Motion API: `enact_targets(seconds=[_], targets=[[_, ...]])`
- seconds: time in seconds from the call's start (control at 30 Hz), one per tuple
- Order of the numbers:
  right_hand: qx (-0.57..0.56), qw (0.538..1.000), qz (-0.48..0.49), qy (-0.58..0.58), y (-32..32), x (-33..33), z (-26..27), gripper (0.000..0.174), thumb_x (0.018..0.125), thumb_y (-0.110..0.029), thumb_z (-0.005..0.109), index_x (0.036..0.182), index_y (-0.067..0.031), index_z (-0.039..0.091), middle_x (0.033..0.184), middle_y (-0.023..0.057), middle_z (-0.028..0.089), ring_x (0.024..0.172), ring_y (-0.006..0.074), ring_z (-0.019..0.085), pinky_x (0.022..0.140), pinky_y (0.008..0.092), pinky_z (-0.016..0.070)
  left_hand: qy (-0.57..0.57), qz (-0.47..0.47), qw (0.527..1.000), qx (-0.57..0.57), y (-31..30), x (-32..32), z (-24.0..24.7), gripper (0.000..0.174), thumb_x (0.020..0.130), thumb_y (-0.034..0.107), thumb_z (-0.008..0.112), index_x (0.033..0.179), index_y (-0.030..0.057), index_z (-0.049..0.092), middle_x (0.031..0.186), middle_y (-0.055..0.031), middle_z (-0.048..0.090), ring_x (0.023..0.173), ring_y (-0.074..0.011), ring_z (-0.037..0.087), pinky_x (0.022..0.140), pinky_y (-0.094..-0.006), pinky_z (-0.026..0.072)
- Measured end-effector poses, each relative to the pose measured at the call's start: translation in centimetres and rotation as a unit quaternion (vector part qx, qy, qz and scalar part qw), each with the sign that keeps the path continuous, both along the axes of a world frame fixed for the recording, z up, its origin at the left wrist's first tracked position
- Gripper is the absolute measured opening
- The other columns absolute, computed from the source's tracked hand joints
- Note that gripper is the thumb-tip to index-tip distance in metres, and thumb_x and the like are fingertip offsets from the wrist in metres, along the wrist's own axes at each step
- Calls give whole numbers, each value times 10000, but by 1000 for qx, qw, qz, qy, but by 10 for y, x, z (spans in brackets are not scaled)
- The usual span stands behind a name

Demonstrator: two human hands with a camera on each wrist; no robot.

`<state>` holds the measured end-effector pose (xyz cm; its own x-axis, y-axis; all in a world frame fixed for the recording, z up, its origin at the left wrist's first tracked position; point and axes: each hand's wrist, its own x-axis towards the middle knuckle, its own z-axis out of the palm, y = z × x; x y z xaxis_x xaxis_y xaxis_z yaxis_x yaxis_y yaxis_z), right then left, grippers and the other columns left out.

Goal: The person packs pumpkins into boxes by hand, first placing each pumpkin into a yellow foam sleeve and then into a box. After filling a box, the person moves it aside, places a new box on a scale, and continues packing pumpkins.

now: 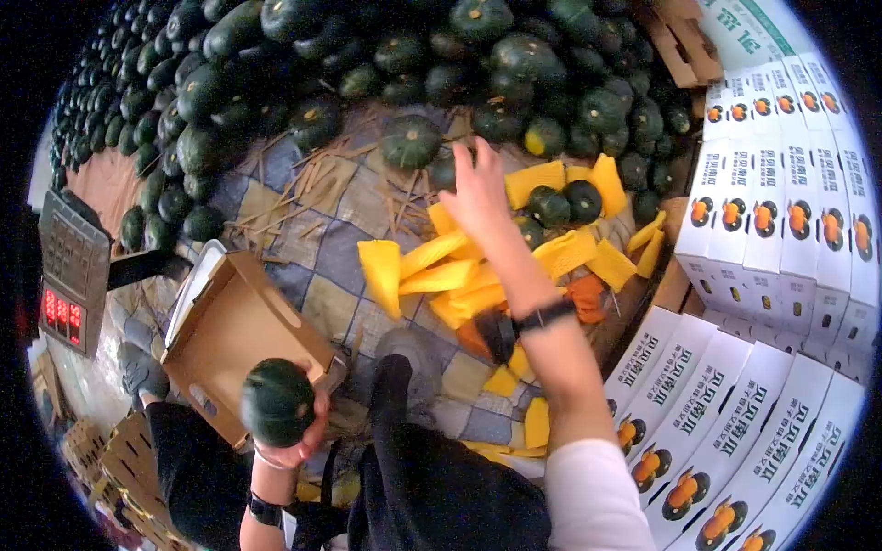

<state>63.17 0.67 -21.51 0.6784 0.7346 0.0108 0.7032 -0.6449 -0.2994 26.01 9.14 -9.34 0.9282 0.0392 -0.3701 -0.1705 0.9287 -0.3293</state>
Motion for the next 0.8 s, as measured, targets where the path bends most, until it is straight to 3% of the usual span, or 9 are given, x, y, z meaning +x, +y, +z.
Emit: enact_targets(seconds=[0.1,0.17,0.2,0.3,0.57,0.63,0.7,0.77,0.8], targets=[[-241,966,-24,96,47,28,5,729,664,-311,777,1299,-86,498,1405,220,368,1260,395,410,973,493,435,304,25,948,90,10,-8,28,562,932,499,411,1344,117,392,1194,-289,520,1054,-505,543,716,-610,542],[-106,944,-87,299,39,64,-25,794,636,-430,799,1303,-101,521,1250,179,549,1127,335,552,872,507,494,213,43,958,188,23,-21,23,547,928,536,388,1334,169,409,1286,-278,468,1135,-537,479,773,-673,493],[32,862,-247,442,38,38,1,735,703,-490,754,1265,-69,540,1192,144,602,1087,320,586,802,519,518,239,61,958,147,25,-31,14,546,919,567,378,1330,210,417,1336,-275,425,1125,-550,481,762,-680,492],[167,519,-168,822,10,18,1,621,869,-553,539,1235,-52,534,1193,137,604,997,323,639,656,486,569,223,109,962,110,42,-42,4,616,892,540,457,1377,168,375,1301,-228,473,1130,-490,506,824,-652,484],[236,144,-149,949,21,-136,64,710,871,-602,472,1357,-86,415,1349,222,457,1103,544,504,821,644,507,270,126,907,297,87,-81,-5,608,796,326,597,1334,106,418,1268,-197,502,1185,-432,490,897,-614,471],[215,162,-166,949,31,-150,73,690,887,-583,463,1361,-85,409,1345,211,468,1115,536,500,843,645,494,410,109,793,437,105,-102,-17,585,783,217,638,1317,97,432,1227,-179,521,1099,-344,555,904,-472,500],[208,247,-130,937,41,-164,84,628,912,-521,460,1363,-88,410,1324,191,490,1108,438,545,858,566,513,558,-59,505,656,123,-117,-36,613,734,134,694,1297,103,454,1287,-183,463,1139,-353,505,961,-442,442],[204,341,-95,913,51,-177,89,596,920,-468,482,1368,-82,408,1285,172,520,1099,374,570,876,505,520,564,-141,62,811,129,-129,-59,682,663,66,739,1291,107,476,1345,-165,408,1252,-353,394,1053,-450,332],[229,518,-2,824,62,-186,98,528,898,-351,575,1298,-41,429,1212,140,535,1077,265,584,895,402,513,562,-188,32,805,127,-133,-67,738,653,94,747,1329,130,454,1411,-176,327,1312,-371,294,1100,-467,248]])
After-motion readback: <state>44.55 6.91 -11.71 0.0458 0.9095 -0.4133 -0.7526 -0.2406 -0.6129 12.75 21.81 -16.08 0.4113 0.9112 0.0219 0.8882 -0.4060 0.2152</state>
